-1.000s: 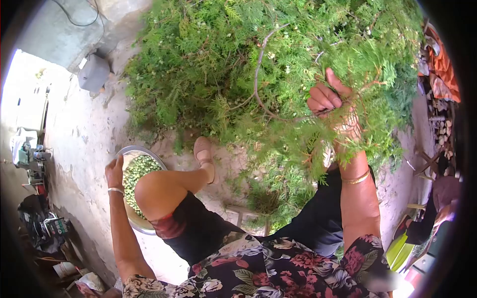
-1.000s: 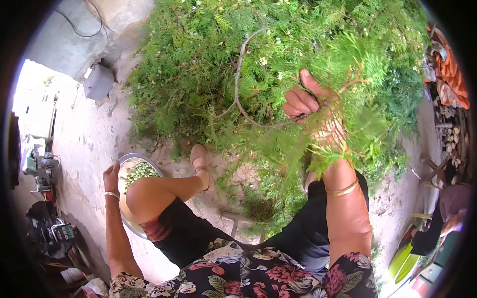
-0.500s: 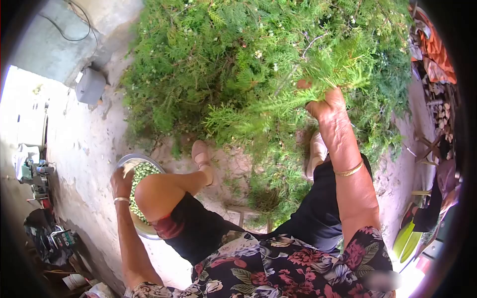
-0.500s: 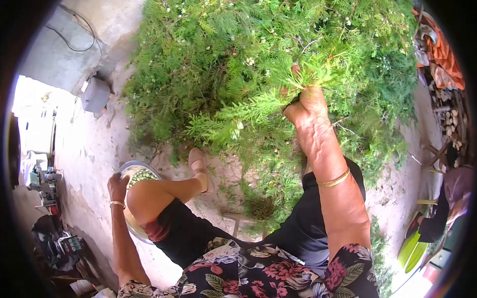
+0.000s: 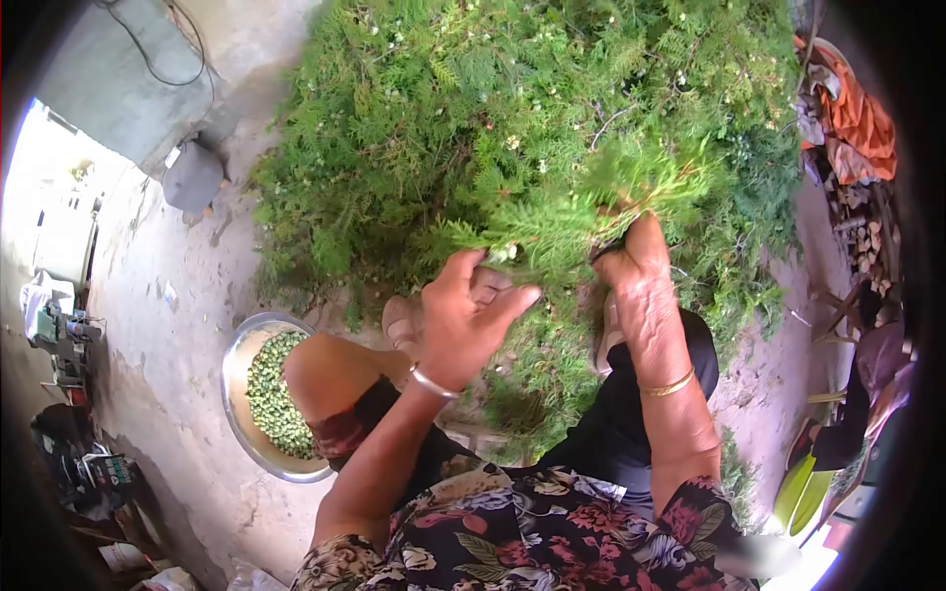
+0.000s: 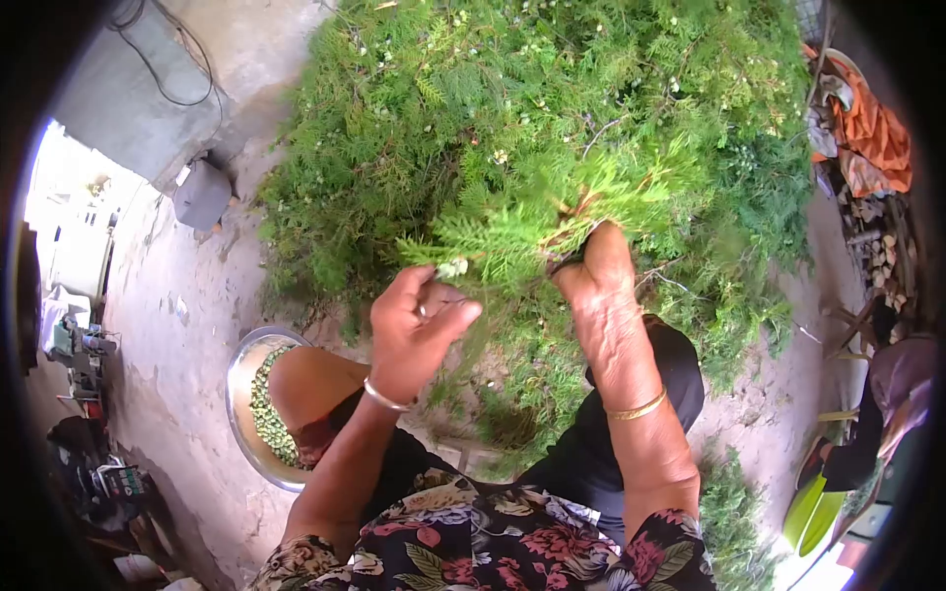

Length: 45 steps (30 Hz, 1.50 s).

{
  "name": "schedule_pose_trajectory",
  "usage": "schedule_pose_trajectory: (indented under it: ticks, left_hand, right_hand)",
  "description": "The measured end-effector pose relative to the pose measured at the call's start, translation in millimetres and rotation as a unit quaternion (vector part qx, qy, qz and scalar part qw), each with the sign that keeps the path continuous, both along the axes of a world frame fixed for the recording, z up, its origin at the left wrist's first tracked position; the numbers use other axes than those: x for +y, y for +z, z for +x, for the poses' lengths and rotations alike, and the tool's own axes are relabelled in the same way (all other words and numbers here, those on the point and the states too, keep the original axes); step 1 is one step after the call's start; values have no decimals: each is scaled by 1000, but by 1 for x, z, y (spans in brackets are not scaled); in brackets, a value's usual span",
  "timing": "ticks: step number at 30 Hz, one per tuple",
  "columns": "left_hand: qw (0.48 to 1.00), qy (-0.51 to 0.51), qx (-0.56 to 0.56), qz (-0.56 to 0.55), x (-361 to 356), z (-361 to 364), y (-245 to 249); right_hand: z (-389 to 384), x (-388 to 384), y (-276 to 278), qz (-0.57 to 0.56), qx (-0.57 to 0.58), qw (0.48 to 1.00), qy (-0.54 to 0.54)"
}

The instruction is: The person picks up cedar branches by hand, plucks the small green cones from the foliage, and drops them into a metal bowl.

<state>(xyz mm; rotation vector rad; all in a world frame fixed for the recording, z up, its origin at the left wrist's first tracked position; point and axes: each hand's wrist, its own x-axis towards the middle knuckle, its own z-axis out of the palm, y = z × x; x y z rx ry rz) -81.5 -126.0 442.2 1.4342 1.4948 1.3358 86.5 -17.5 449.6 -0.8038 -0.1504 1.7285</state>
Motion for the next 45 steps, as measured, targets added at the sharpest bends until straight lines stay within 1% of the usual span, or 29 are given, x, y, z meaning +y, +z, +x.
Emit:
schedule_pose_trajectory:
  ticks: [2,4,5,8,10,12,14,16,18,20,22,23,24,25,27,28,30,31,33,34,35,36,37,39,40,41,42,43,45]
  left_hand:
    - [999,-17,-30,-10,3,7,3]
    - [983,15,-158,-89,3,16,9]
    - [979,-4,-187,-80,0,15,12]
    - [971,-41,-211,-106,-9,5,6]
    - [972,-59,-197,-111,-19,2,6]
    - [975,-106,-117,-159,-32,-1,15]
    - [976,-147,-85,-139,-46,-2,28]
    - [957,-237,-65,-153,-61,-2,38]
    - [954,-245,-59,-165,-73,3,51]
    - [940,-261,-96,-199,-81,3,57]
    - [938,-262,-105,-202,-93,-4,64]
    - [921,-305,-122,-208,-103,-11,75]
    - [903,-346,-138,-214,-113,-21,81]
    - [912,-337,-137,-192,-126,-34,81]
    - [952,-185,-205,-134,-151,-59,73]
    - [969,-121,-203,-70,-158,-80,62]
    - [983,83,-160,-40,-171,-117,57]
    - [979,141,-148,4,-176,-143,43]
    - [970,232,-56,-42,-190,-184,29]
    - [953,244,167,-68,-199,-216,9]
    - [892,301,324,-92,-203,-223,-2]
    - [803,345,473,-112,-206,-225,-7]
    - [803,344,473,-115,-207,-221,-4]
    - [849,337,406,6,-204,-192,10]
    - [914,304,269,-5,-201,-168,18]
    - [928,277,247,26,-197,-157,1]
    - [955,162,241,55,-188,-133,10]
    - [956,100,276,21,-181,-112,8]
    - [932,47,348,90,-155,-64,19]
  right_hand:
    - [-4,-20,16,-23,-26,999,-23]
    - [1,-32,14,-17,-31,999,-4]
    - [3,-34,9,-29,-16,999,-1]
    - [12,-46,1,-37,1,999,-7]
    - [11,-56,12,-37,2,999,-11]
    - [9,-64,29,-52,-22,998,-32]
    - [28,-54,-4,-57,-27,997,-43]
    - [31,-58,0,-4,40,999,-1]
    - [29,-66,-2,2,69,997,-28]
    - [27,-66,-15,57,121,991,29]
    - [20,-80,3,96,89,991,39]
    - [17,-85,27,62,3,997,-51]
    - [23,-76,28,38,-1,997,-66]
    - [34,-60,26,16,4,997,-75]
    - [55,-38,23,-3,3,996,-85]
    - [64,-34,19,22,3,997,-71]
    - [68,-30,24,26,16,995,-92]
    - [68,-29,26,30,32,993,-109]
    - [64,-29,29,7,18,990,-138]
    - [62,-31,31,-15,5,985,-169]
    - [59,-33,36,7,5,987,-158]
    - [52,-40,45,3,4,988,-156]
    - [43,-49,58,7,1,987,-163]
    - [36,-55,70,15,-9,985,-173]
    - [38,-53,66,14,-11,985,-170]
    - [43,-48,61,22,-8,987,-156]
    - [44,-45,59,31,-5,989,-142]
    - [41,-46,61,39,7,989,-139]
    - [24,-63,83,20,7,990,-141]
